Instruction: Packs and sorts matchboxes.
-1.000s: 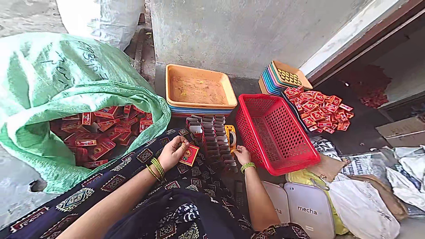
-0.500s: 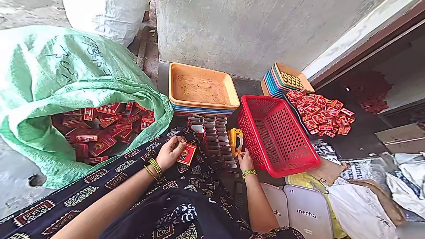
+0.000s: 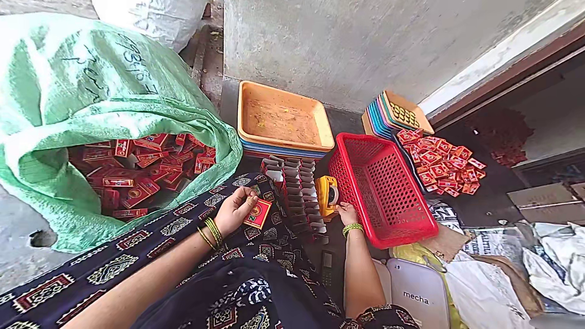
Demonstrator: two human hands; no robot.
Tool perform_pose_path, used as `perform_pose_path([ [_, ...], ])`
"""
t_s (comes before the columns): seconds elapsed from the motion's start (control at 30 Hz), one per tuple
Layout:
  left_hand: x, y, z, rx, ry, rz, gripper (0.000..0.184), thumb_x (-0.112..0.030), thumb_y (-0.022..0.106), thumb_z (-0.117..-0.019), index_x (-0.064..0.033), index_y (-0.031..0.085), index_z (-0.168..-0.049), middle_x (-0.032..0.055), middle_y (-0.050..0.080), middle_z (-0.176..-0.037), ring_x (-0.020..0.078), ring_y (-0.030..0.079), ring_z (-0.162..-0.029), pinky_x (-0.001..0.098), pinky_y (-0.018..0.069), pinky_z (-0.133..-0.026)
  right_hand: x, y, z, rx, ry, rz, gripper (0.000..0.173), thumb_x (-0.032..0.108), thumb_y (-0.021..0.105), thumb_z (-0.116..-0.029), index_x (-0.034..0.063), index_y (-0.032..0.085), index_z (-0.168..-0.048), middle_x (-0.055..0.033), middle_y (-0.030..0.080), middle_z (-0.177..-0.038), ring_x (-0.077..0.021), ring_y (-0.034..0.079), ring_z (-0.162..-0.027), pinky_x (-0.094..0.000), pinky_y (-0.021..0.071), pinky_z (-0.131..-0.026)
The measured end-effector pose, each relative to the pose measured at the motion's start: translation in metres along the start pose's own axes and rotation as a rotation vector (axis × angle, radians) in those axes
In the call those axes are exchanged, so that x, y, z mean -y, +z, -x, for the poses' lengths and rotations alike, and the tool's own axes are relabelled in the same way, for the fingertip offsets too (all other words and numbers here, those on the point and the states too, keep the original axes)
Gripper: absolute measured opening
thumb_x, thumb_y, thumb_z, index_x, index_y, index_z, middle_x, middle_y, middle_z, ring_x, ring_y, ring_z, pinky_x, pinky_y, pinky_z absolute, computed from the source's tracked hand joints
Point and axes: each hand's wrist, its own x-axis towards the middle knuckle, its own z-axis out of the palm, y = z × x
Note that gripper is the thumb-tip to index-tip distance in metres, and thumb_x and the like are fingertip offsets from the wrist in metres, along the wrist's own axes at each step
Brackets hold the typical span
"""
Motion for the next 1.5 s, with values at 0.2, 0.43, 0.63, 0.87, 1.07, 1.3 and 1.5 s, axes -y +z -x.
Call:
perform_pose_path([
  [0.2,-0.001,-0.001,0.002,-0.009,0.005,-0.008,0.021,-0.029,0.052,-0.1053,-0.0105,0.060,-0.112,-0.0003,0.070,-0.091,0.0069,0.069,-0.081,0.0281,0.0585,-0.076,0.016,-0.001,0.014,-0.069,0.145,-0.153,0.046,0.017,0.075,-0.0951,-0.0032,0.061,-0.134,-0.0202,0.068,-0.127,-0.0264,0.065,-0.118,-0.0423,0.0494,-0.103],
  [0.43,-0.002,0.003,0.001,-0.013,0.012,-0.051,0.021,-0.029,0.052,-0.1052,-0.0112,0.060,-0.112,-0.0006,0.070,-0.089,0.0063,0.069,-0.078,0.0279,0.0583,-0.074,0.013,-0.009,0.043,-0.018,0.238,-0.056,0.031,0.018,0.076,-0.0933,0.0060,0.072,-0.121,-0.0058,0.072,-0.100,-0.0087,0.053,-0.065,-0.0291,0.0448,-0.060],
  [0.63,0.001,0.010,-0.001,-0.002,0.045,-0.097,0.024,-0.030,0.052,-0.1049,-0.0096,0.061,-0.112,0.0011,0.069,-0.092,0.0077,0.068,-0.081,0.0296,0.0582,-0.077,-0.001,0.004,0.041,0.023,0.281,-0.093,0.026,0.020,0.071,-0.0961,0.0099,0.073,-0.121,-0.0051,0.070,-0.097,-0.0110,0.055,-0.067,-0.0311,0.0470,-0.062],
  [0.87,-0.001,0.012,0.003,-0.019,0.082,-0.143,0.027,-0.032,0.053,-0.1049,-0.0085,0.062,-0.115,0.0029,0.069,-0.098,0.0091,0.068,-0.085,0.0314,0.0585,-0.080,-0.004,0.017,0.042,-0.135,0.170,0.107,0.022,0.025,0.073,-0.0949,0.0079,0.078,-0.108,-0.0112,0.076,-0.105,-0.0261,0.070,-0.102,-0.0499,0.0522,-0.095],
  [1.07,-0.005,0.016,0.007,-0.047,0.153,-0.154,0.028,-0.027,0.055,-0.1044,-0.0036,0.061,-0.119,0.0084,0.069,-0.108,0.0128,0.070,-0.091,0.0341,0.0606,-0.083,0.033,0.016,0.065,-0.047,-0.014,0.087,0.021,0.022,0.070,-0.0974,0.0044,0.075,-0.108,-0.0142,0.075,-0.102,-0.0270,0.071,-0.097,-0.0493,0.0543,-0.090],
  [1.3,-0.006,0.018,0.010,-0.103,0.243,-0.256,0.033,-0.029,0.049,-0.1064,-0.0008,0.065,-0.113,0.0129,0.068,-0.108,0.0151,0.069,-0.096,0.0348,0.0585,-0.088,0.175,0.051,0.180,0.496,-0.321,-0.828,0.026,0.013,0.059,-0.1024,-0.0032,0.068,-0.121,-0.0139,0.068,-0.128,-0.0230,0.066,-0.115,-0.0399,0.0562,-0.097],
  [1.5,-0.012,0.010,0.015,-0.123,0.274,-0.299,0.040,-0.031,0.042,-0.1096,0.0004,0.067,-0.114,0.0144,0.069,-0.110,0.0170,0.066,-0.105,0.0343,0.0535,-0.097,0.207,0.090,0.216,0.596,-0.238,-0.905,0.022,0.008,0.061,-0.1009,-0.0063,0.070,-0.116,-0.0156,0.069,-0.128,-0.0195,0.066,-0.116,-0.0352,0.0548,-0.098],
])
